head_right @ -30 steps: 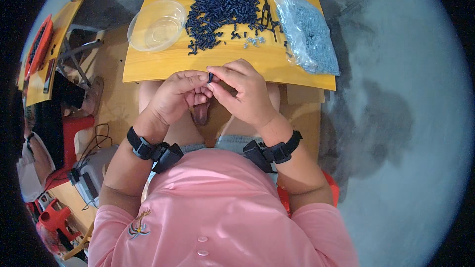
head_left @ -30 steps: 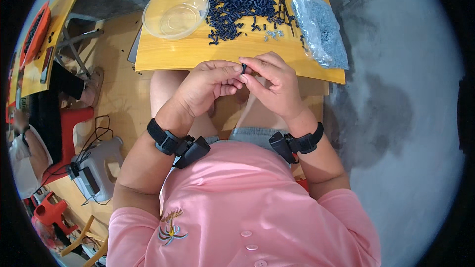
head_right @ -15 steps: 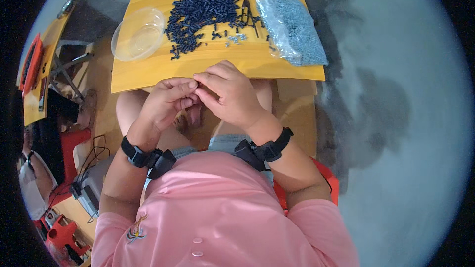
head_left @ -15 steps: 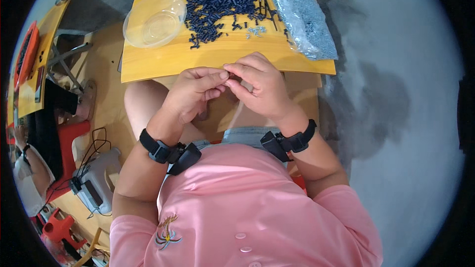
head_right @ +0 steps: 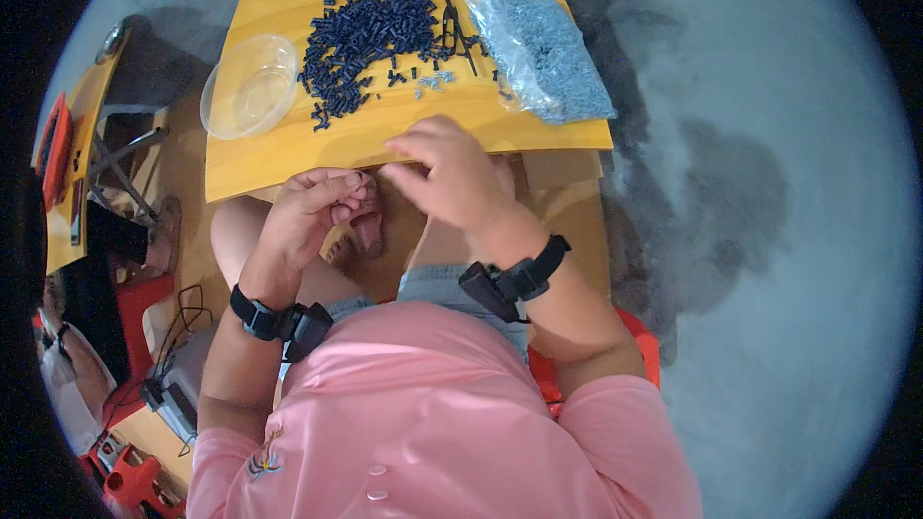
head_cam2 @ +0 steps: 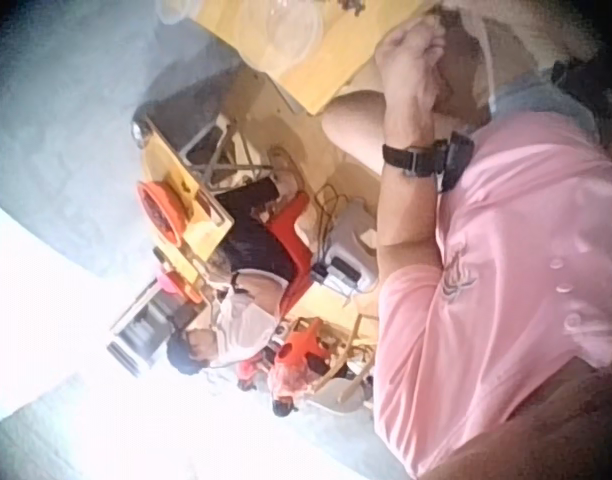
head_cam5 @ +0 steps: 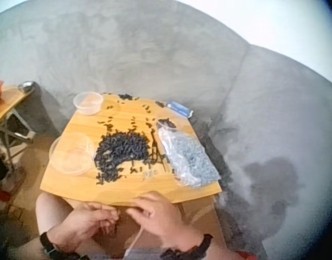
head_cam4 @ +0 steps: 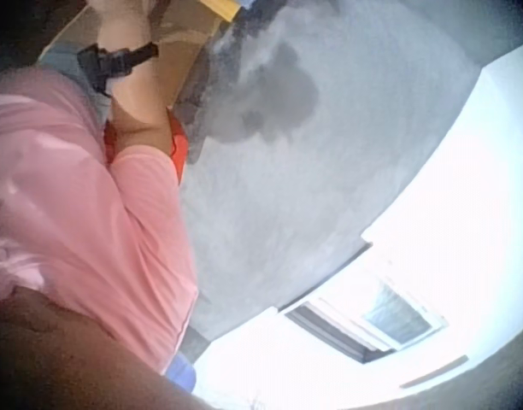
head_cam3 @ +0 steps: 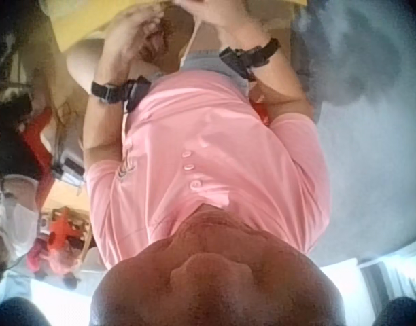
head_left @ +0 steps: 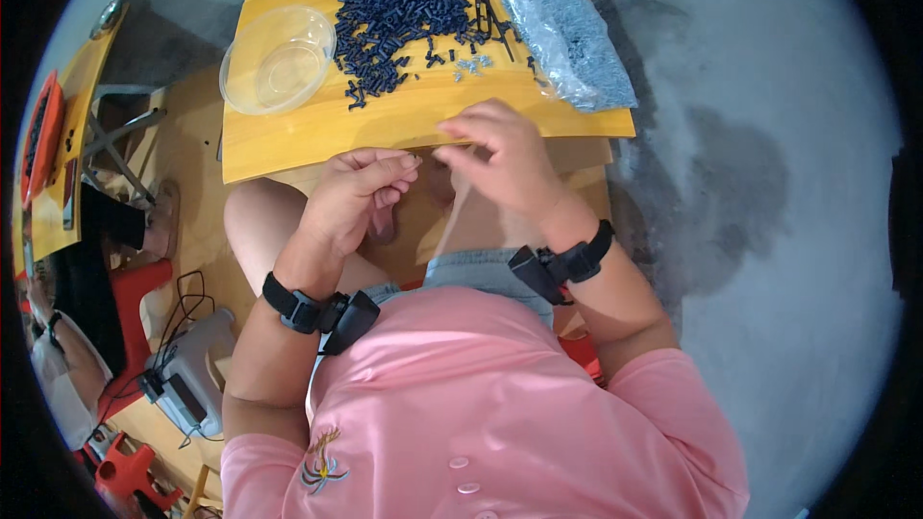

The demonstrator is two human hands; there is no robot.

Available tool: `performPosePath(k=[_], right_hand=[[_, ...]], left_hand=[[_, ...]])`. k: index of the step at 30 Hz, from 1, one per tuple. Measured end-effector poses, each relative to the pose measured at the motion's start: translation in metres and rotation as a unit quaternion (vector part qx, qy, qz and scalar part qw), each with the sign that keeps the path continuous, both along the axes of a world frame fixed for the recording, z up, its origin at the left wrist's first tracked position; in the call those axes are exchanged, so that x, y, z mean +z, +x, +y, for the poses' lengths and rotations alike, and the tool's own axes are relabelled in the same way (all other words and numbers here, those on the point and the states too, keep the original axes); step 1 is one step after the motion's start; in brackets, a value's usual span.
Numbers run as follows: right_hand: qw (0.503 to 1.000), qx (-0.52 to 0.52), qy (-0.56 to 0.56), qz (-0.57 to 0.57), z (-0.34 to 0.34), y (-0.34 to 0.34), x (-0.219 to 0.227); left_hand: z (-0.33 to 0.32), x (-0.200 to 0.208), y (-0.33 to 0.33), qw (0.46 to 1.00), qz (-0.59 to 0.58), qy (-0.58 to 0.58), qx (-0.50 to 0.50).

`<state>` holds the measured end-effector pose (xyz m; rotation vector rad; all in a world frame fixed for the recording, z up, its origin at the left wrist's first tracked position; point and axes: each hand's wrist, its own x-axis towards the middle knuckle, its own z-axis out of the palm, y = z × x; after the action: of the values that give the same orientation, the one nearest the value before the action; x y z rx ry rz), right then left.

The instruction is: Manually assembling small plastic and metal components at a workbench.

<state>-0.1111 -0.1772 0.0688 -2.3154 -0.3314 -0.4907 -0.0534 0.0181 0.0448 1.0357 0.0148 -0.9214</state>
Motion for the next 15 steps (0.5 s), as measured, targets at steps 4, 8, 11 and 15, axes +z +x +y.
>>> performPosePath(k=[4,8,11,15], right_hand=[[0.99,-0.137,-0.02,0.039,-0.045,0.02,-0.016],[0.978,-0.186,-0.09,0.026,-0.057,0.041,-0.025],[0.972,-0.201,-0.123,0.008,-0.06,0.053,-0.032],[0.971,-0.201,-0.133,0.008,-0.058,0.057,-0.033]], left_hand=[[-0.001,0.005,-0.001,0.999,-0.007,0.038,0.01],[0.001,0.003,-0.001,0.999,-0.008,0.035,-0.001],[0.004,0.002,0.0,0.999,-0.016,0.036,-0.013],[0.009,-0.001,0.004,0.998,-0.038,0.045,-0.03]])
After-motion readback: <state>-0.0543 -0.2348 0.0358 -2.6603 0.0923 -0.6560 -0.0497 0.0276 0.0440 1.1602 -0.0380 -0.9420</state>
